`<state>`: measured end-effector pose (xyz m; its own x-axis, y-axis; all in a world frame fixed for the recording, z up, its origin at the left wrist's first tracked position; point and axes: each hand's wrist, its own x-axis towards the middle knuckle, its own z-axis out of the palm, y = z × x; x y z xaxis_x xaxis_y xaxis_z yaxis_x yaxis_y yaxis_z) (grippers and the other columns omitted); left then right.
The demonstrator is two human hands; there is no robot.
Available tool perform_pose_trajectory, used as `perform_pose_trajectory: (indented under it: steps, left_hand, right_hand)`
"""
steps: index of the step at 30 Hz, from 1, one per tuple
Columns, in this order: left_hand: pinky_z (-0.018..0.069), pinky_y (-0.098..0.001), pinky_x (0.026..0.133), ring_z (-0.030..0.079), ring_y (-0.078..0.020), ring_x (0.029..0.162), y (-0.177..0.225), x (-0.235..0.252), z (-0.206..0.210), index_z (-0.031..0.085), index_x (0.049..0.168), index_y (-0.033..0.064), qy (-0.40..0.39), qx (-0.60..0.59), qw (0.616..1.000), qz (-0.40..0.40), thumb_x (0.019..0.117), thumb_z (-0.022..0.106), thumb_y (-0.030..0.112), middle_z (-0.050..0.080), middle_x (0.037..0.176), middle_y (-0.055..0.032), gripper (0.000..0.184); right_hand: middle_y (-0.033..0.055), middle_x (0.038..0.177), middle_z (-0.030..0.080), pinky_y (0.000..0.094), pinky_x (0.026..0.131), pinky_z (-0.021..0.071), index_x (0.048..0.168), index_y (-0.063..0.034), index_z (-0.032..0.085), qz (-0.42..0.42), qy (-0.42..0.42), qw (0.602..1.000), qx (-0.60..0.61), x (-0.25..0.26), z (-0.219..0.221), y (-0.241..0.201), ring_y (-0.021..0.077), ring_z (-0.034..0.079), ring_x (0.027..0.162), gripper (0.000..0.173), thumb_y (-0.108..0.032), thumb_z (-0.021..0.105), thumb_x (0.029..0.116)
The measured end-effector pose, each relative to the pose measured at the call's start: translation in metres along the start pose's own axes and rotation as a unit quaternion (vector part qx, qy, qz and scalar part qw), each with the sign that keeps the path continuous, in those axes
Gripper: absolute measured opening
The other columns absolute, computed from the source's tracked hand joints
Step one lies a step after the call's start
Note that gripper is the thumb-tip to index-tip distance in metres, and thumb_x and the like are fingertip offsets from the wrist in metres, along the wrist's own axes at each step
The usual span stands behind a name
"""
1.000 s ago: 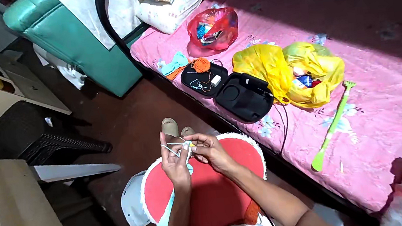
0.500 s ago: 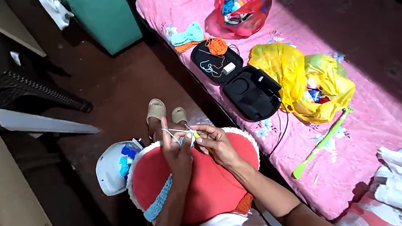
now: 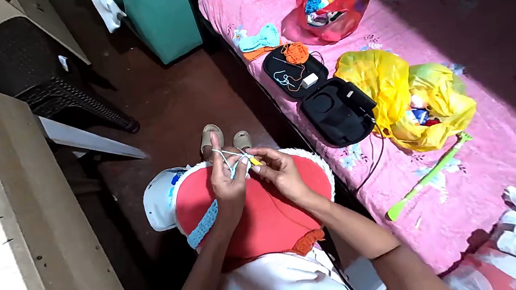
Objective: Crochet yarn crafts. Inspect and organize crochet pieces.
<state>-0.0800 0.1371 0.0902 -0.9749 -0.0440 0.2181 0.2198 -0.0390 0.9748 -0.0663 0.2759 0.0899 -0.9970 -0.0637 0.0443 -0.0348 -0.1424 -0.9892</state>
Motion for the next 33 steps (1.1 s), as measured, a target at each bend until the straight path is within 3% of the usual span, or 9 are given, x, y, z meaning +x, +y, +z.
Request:
perform_pose_trajectory:
  steps: [7,9,11,15,17,19,22,26,33]
  left_hand:
    - [0.0544,-0.0191,0.057,0.067,-0.0059,0.070,0.026,-0.019,-0.019,0.014,0.161,-0.0006,-0.029,-0.016,0.999,-0.005,0.0931,0.059,-0.005,0.073,0.098,-0.0034,0.081]
    - [0.0539,-0.0182,0.056,0.067,-0.0042,0.069,0.029,-0.024,-0.023,0.017,0.160,-0.0003,-0.027,-0.007,1.000,-0.011,0.0923,0.061,-0.005,0.074,0.099,-0.0033,0.081]
    - [0.0537,-0.0182,0.056,0.066,-0.0031,0.068,0.029,-0.027,-0.025,0.022,0.160,0.0012,-0.025,0.028,0.999,-0.011,0.0912,0.062,-0.004,0.075,0.099,-0.0034,0.080]
    - [0.0578,-0.0263,0.066,0.070,-0.0101,0.070,0.023,-0.037,-0.021,0.038,0.156,-0.0002,-0.036,0.191,0.975,0.107,0.0937,0.061,0.002,0.075,0.090,-0.0110,0.066]
    - [0.0578,-0.0278,0.065,0.070,-0.0130,0.067,0.019,-0.039,-0.016,0.045,0.150,-0.0055,-0.016,0.194,0.968,0.158,0.0947,0.060,0.002,0.074,0.085,-0.0144,0.058]
    - [0.0575,-0.0222,0.064,0.069,-0.0064,0.069,0.022,-0.036,-0.014,0.043,0.150,-0.0075,-0.007,0.111,0.983,0.147,0.0948,0.063,0.002,0.075,0.092,-0.0101,0.059]
    - [0.0547,-0.0166,0.060,0.066,-0.0002,0.070,0.041,-0.030,-0.016,0.033,0.156,-0.0024,-0.015,0.000,0.997,0.078,0.0914,0.064,-0.003,0.075,0.097,0.0010,0.071]
    - [0.0544,-0.0158,0.059,0.066,-0.0004,0.070,0.051,-0.024,-0.021,0.036,0.156,0.0025,-0.025,0.005,0.998,0.063,0.0889,0.066,-0.004,0.075,0.095,0.0033,0.074]
    - [0.0557,-0.0160,0.066,0.067,0.0001,0.076,0.052,-0.022,-0.031,0.054,0.147,0.0066,-0.048,0.074,0.995,0.055,0.0878,0.065,0.000,0.073,0.095,0.0036,0.060]
  right_hand:
    - [0.0051,0.098,0.071,0.0176,0.066,0.0517,0.124,0.0036,0.066,0.008,-0.022,0.999,-0.034,-0.018,0.007,-0.021,0.0016,0.062,0.076,0.031,0.003,0.060,0.0937]
    - [0.0071,0.102,0.071,0.0198,0.076,0.0552,0.123,0.0047,0.067,-0.030,0.000,0.997,-0.070,-0.027,0.014,-0.020,0.0038,0.065,0.084,0.030,0.004,0.060,0.0935]
    - [0.0101,0.103,0.072,0.0258,0.084,0.0573,0.119,0.0034,0.071,-0.119,0.016,0.972,-0.204,-0.035,0.019,-0.017,0.0099,0.068,0.091,0.027,0.001,0.059,0.0947]
    - [0.0101,0.089,0.071,0.0313,0.071,0.0582,0.110,-0.0012,0.074,-0.212,0.058,0.899,-0.379,-0.044,0.028,-0.023,0.0164,0.068,0.079,0.023,-0.001,0.060,0.0924]
    - [0.0077,0.093,0.070,0.0242,0.074,0.0569,0.112,0.0011,0.073,-0.128,0.064,0.951,-0.273,-0.045,0.030,-0.034,0.0095,0.066,0.081,0.023,0.001,0.061,0.0924]
    - [0.0037,0.091,0.069,0.0160,0.059,0.0479,0.115,0.0021,0.068,-0.011,0.052,0.998,-0.026,-0.040,0.027,-0.044,0.0012,0.058,0.067,0.025,0.005,0.061,0.0907]
    - [0.0043,0.087,0.069,0.0165,0.054,0.0454,0.117,-0.0004,0.065,0.011,0.029,0.991,0.131,-0.037,0.022,-0.040,0.0015,0.056,0.061,0.030,0.006,0.063,0.0884]
    - [0.0087,0.097,0.069,0.0210,0.077,0.0578,0.114,0.0071,0.067,-0.179,0.086,0.965,-0.173,-0.042,0.021,-0.029,0.0059,0.066,0.084,0.023,0.004,0.062,0.0913]
    - [0.0109,0.086,0.066,0.0189,0.068,0.0534,0.104,0.0045,0.071,-0.289,0.102,0.885,-0.351,-0.043,0.013,-0.018,0.0090,0.062,0.075,0.016,-0.001,0.063,0.0913]
